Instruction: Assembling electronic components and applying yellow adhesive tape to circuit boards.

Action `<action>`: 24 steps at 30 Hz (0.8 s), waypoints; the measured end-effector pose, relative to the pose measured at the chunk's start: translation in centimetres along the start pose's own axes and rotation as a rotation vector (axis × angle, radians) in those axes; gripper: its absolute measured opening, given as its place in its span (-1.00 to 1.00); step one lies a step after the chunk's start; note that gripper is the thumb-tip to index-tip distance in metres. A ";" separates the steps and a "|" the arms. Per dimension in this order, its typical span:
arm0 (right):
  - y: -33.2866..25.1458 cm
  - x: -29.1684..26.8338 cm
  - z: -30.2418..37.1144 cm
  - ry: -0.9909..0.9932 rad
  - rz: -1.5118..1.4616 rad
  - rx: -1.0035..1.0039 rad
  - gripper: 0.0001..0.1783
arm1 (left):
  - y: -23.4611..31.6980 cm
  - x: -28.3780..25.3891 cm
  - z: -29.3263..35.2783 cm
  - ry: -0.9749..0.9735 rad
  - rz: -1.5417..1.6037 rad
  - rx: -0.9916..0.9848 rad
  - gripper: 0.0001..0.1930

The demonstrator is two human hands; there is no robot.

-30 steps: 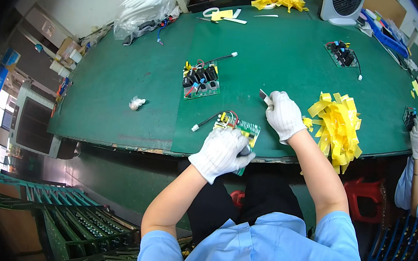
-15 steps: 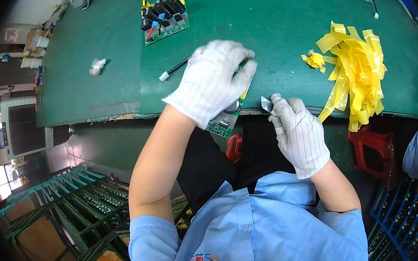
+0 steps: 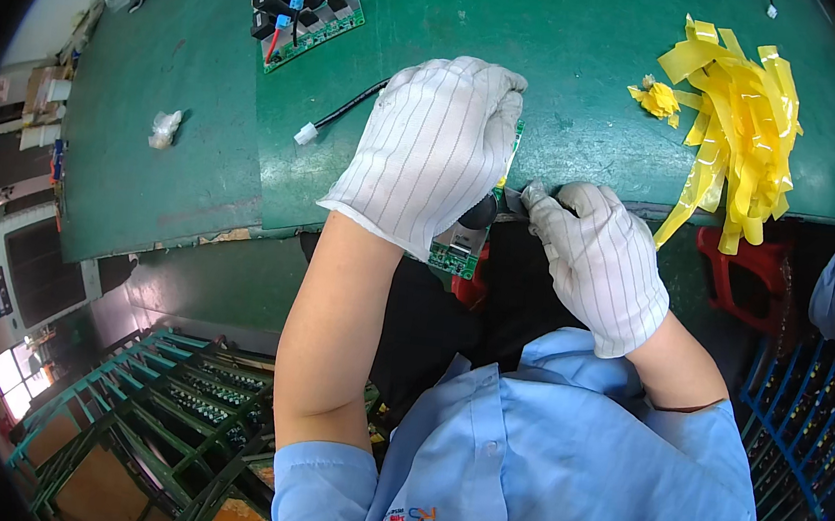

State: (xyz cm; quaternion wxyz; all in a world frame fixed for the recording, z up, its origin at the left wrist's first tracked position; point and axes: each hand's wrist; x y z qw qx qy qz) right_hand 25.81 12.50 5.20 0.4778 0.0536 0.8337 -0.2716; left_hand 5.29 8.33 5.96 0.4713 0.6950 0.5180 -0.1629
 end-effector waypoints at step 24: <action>0.2 0.6 0.9 0.071 -0.046 0.018 -0.66 | 0.6 -0.4 -0.2 -0.016 0.009 -0.071 -0.80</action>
Point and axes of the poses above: each hand's wrist, its own z-axis away from the middle knuckle, its own x-axis out of the palm, y = z × x, and after that the axes turned 15 degrees about y, right-handed
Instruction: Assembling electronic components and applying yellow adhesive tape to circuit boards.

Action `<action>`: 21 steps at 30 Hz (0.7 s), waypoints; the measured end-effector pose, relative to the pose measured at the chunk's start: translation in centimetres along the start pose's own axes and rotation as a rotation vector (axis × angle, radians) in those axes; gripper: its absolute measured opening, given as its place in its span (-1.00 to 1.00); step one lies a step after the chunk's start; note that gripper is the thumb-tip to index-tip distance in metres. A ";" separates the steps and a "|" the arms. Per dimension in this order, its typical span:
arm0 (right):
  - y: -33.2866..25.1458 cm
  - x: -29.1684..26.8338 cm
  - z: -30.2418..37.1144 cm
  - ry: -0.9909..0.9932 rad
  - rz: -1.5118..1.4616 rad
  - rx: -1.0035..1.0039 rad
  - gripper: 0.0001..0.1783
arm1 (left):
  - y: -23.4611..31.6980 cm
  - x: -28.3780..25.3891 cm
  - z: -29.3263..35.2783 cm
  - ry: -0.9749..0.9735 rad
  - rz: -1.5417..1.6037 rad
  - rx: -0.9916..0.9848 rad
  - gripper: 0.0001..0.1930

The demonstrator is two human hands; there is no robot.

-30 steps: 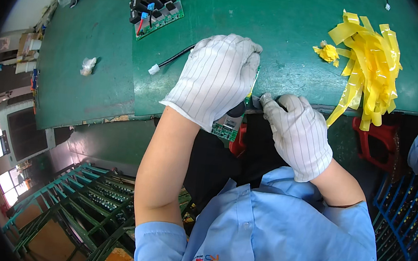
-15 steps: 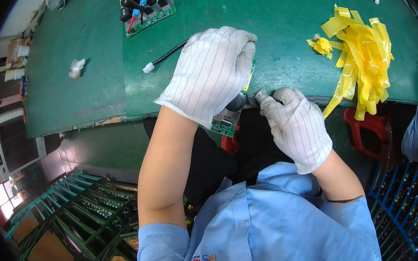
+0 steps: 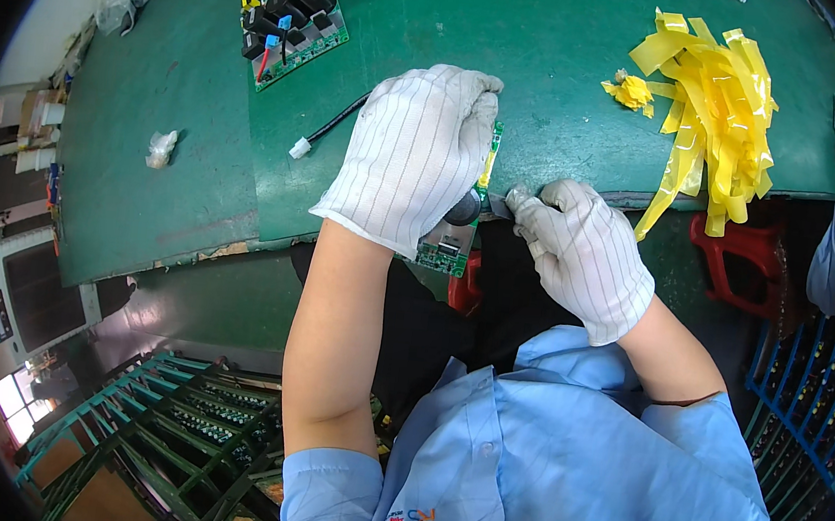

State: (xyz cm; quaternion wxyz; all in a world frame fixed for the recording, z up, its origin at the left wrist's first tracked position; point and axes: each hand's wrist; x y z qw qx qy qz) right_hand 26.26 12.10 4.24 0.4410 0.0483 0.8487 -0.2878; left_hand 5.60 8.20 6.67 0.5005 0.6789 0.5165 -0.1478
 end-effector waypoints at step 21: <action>-1.2 0.9 -0.1 0.002 0.178 0.024 -0.60 | 0.2 -0.1 -0.3 0.008 0.009 0.028 -0.78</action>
Point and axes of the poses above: each hand's wrist, its own z-axis away from the middle knuckle, its own x-axis out of the palm, y = z × x, and after that the axes turned 15 degrees about y, right-handed
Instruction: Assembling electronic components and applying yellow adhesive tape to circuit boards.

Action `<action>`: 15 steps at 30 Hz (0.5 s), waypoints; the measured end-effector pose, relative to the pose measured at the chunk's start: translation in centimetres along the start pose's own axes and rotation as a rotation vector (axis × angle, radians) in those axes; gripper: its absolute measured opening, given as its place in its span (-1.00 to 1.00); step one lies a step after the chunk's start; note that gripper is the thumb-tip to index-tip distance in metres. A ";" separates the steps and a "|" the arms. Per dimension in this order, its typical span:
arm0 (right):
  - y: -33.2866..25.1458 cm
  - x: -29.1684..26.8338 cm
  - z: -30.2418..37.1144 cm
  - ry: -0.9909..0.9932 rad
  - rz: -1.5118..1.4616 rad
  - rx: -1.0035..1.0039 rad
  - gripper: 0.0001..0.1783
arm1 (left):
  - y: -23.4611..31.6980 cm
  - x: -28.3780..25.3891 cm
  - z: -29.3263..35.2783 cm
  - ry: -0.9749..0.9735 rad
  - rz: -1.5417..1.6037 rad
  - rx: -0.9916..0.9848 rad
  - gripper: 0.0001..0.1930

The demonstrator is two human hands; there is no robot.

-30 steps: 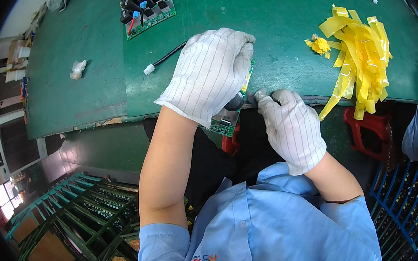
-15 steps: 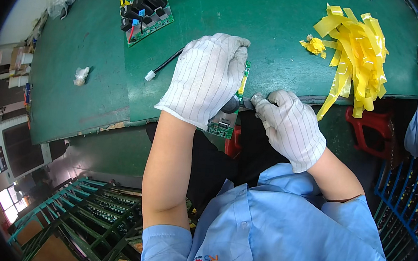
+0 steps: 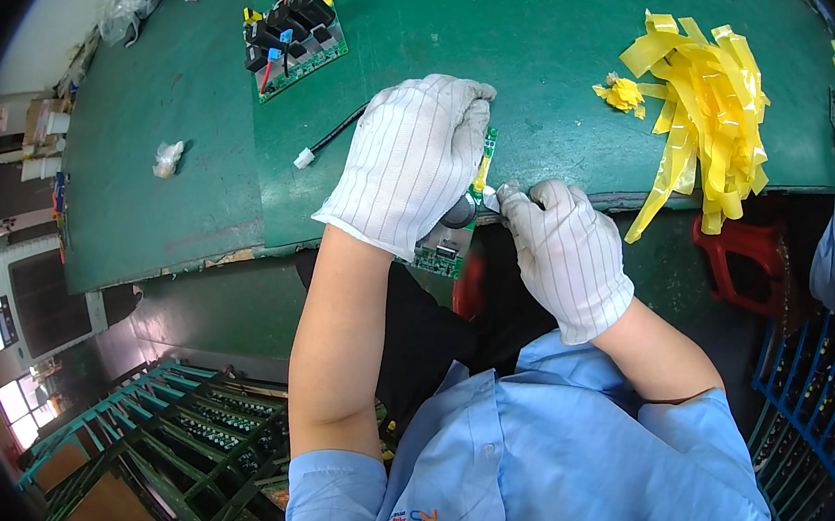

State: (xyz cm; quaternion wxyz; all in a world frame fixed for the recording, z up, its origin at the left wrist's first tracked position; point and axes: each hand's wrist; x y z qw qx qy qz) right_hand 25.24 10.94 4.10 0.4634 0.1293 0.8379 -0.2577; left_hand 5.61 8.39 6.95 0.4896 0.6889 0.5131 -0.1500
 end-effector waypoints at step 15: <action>1.7 -1.0 -3.4 -0.207 0.077 -0.320 -0.48 | -0.2 -0.7 -0.2 0.084 0.178 -0.087 -0.76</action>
Point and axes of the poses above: each hand's wrist, its own z-axis away from the middle knuckle, its own x-axis out of the palm, y = z × x, and after that the axes turned 15 degrees about y, right-handed
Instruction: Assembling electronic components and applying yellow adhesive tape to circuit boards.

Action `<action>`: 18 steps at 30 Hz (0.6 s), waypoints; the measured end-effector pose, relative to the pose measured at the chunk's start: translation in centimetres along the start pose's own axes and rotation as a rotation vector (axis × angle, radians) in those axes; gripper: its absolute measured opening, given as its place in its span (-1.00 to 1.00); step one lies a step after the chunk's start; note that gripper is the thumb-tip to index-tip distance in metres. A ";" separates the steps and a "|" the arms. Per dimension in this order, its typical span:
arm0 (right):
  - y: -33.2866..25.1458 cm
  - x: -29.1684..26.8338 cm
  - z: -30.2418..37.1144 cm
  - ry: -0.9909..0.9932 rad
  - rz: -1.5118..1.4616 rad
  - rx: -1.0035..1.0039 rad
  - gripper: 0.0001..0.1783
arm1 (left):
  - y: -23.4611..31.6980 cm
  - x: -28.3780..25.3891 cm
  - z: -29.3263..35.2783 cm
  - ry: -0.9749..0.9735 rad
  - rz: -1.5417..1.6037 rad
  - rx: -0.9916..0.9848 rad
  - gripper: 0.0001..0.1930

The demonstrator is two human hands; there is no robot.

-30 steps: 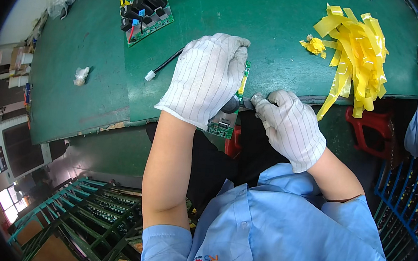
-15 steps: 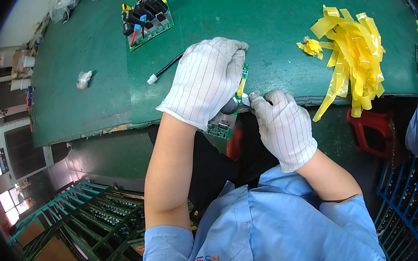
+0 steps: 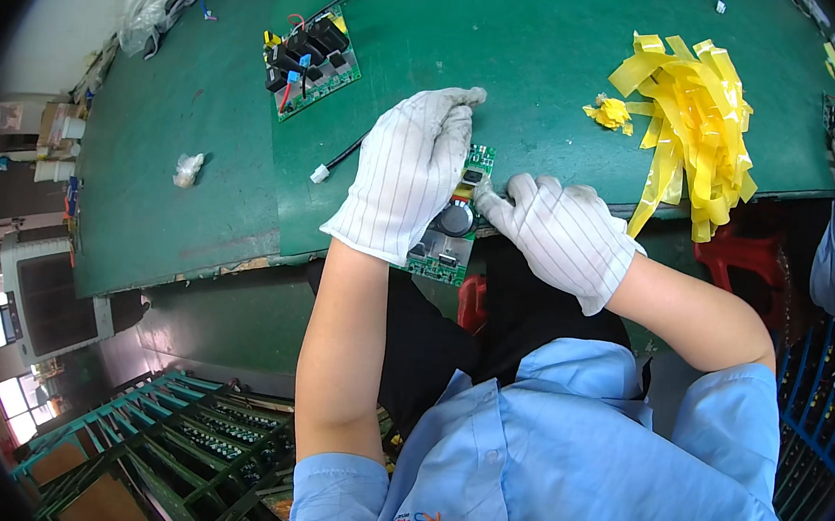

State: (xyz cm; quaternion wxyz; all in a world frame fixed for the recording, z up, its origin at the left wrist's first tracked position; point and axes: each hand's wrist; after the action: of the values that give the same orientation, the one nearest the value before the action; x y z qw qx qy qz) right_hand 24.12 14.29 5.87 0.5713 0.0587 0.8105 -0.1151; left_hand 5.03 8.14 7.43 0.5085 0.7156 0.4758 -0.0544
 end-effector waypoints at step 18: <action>2.3 1.2 -0.7 0.045 -0.488 0.074 -0.55 | -0.7 -1.5 3.9 0.315 -0.722 0.120 -0.67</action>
State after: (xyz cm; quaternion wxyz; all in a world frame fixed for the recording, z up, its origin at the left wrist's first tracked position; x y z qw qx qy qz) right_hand 23.62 16.64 4.72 0.5058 -0.1153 0.8086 -0.2777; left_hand 5.29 4.15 5.94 0.3348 0.5304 0.7648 -0.1472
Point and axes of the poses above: each hand's wrist, its own z-axis away from the middle knuckle, its own x-axis out of the palm, y = z × x, and after that the axes turned 15 degrees about y, right-handed
